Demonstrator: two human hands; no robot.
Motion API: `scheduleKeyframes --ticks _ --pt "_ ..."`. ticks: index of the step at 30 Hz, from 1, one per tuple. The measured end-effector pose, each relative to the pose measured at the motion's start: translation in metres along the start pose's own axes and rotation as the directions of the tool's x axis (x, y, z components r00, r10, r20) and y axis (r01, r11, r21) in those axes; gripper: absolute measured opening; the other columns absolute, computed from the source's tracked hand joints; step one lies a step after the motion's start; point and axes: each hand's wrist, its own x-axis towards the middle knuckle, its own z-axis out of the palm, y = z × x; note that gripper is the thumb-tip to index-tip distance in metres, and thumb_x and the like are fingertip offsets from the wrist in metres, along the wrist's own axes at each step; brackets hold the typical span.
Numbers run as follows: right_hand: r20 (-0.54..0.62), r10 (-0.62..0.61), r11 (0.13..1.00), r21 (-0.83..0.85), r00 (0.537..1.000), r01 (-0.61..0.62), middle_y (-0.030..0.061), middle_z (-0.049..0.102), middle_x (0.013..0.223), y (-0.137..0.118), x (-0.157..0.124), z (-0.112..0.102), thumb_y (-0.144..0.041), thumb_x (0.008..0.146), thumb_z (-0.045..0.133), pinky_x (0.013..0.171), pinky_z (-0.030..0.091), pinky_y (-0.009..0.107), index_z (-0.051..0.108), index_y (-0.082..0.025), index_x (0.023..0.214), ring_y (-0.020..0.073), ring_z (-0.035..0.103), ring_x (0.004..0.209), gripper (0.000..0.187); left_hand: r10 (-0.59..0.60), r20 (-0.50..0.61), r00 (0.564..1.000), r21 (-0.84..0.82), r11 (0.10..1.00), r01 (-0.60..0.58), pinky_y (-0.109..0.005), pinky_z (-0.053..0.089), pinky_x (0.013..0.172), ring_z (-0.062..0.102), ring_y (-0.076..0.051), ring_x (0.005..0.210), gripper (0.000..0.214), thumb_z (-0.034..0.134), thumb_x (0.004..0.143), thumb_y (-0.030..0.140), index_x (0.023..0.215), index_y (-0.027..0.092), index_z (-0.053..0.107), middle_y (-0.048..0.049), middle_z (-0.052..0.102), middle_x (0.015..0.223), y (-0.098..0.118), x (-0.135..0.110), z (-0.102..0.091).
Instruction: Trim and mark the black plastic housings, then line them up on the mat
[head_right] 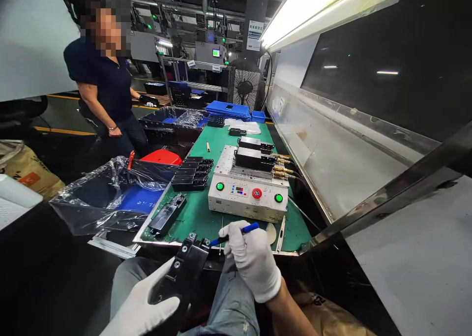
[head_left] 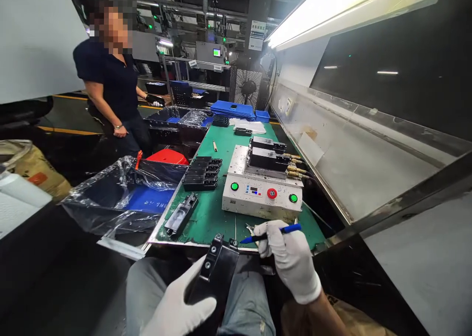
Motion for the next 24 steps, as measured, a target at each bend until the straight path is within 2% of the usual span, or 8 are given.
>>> scheduleKeyframes --ticks 3,6,8,11,15,20,22,24 --pt "0.027 0.036 0.999 0.015 0.999 -0.037 0.0011 0.066 0.057 0.023 0.0 0.002 -0.065 0.102 0.047 0.047 0.054 0.022 0.073 -0.018 0.087 0.0128 0.063 0.047 0.056 -0.032 0.012 0.999 -0.031 0.999 0.033 -0.052 0.047 0.119 0.065 -0.04 0.127 0.084 0.087 0.058 0.044 0.136 0.02 0.067 -0.0094 0.076 0.13 0.006 -0.004 0.001" --pt "-0.007 0.026 0.999 -0.018 1.0 -0.026 0.0016 0.068 0.061 0.038 0.001 0.0 -0.056 0.104 0.049 0.052 0.054 0.022 0.074 -0.018 0.09 0.013 0.065 0.051 0.047 -0.022 0.044 0.999 -0.055 0.998 0.025 -0.052 0.045 0.12 0.063 -0.041 0.13 0.083 0.085 0.061 0.043 0.138 0.02 0.066 -0.0093 0.076 0.13 0.008 -0.009 0.0" --pt "-0.037 0.009 1.0 -0.012 0.999 -0.009 0.0009 0.067 0.059 0.035 0.001 -0.002 -0.055 0.104 0.051 0.055 0.056 0.022 0.074 -0.018 0.088 0.0128 0.065 0.051 0.046 0.001 0.067 0.998 -0.034 0.999 0.001 -0.049 0.04 0.125 0.057 -0.038 0.138 0.081 0.083 0.063 0.043 0.139 0.022 0.064 -0.0077 0.07 0.139 0.003 -0.009 -0.002" --pt "-0.06 -0.004 0.998 0.066 0.998 0.008 0.001 0.068 0.06 0.018 0.001 -0.002 -0.059 0.101 0.055 0.054 0.056 0.022 0.075 -0.019 0.083 0.0126 0.065 0.051 0.048 -0.018 0.132 0.991 0.052 0.999 0.011 -0.042 0.034 0.128 0.045 -0.031 0.149 0.085 0.079 0.068 0.041 0.147 0.026 0.056 -0.0034 0.061 0.151 -0.009 -0.005 -0.004" --pt "-0.014 -0.026 0.991 0.133 1.0 0.027 0.0034 0.072 0.067 0.002 0.003 0.006 -0.062 0.1 0.054 0.054 0.055 0.021 0.074 -0.018 0.082 0.0124 0.067 0.054 0.051 -0.049 0.203 0.978 0.128 0.992 0.023 -0.037 0.034 0.128 0.042 -0.027 0.152 0.088 0.074 0.073 0.037 0.155 0.026 0.044 -0.001 0.054 0.158 -0.012 -0.002 -0.002" --pt "0.071 -0.034 0.993 0.118 0.997 0.025 0.0027 0.07 0.066 0.019 0.008 0.012 -0.056 0.103 0.053 0.056 0.055 0.02 0.075 -0.018 0.088 0.0123 0.067 0.058 0.046 -0.067 0.204 0.977 0.143 0.989 0.038 -0.036 0.05 0.116 0.047 -0.032 0.148 0.088 0.069 0.071 0.026 0.155 0.021 0.044 -0.0033 0.054 0.157 0.003 -0.005 0.008" --pt "0.074 -0.05 0.996 0.079 0.996 0.044 0.0032 0.072 0.07 0.028 0.01 0.012 -0.051 0.104 0.054 0.059 0.056 0.021 0.076 -0.018 0.091 0.0127 0.069 0.061 0.042 -0.062 0.21 0.976 0.119 0.992 0.037 -0.038 0.054 0.11 0.048 -0.035 0.147 0.088 0.068 0.069 0.023 0.154 0.021 0.046 -0.0036 0.057 0.155 0.007 -0.006 0.011" --pt "0.05 -0.068 0.995 0.071 0.996 0.064 0.0031 0.074 0.073 0.032 0.011 0.011 -0.047 0.104 0.055 0.062 0.057 0.02 0.076 -0.019 0.092 0.0119 0.069 0.062 0.037 -0.058 0.2 0.978 0.108 0.993 0.036 -0.038 0.054 0.111 0.05 -0.035 0.145 0.088 0.065 0.069 0.019 0.154 0.019 0.045 -0.0048 0.057 0.155 0.008 -0.007 0.013"
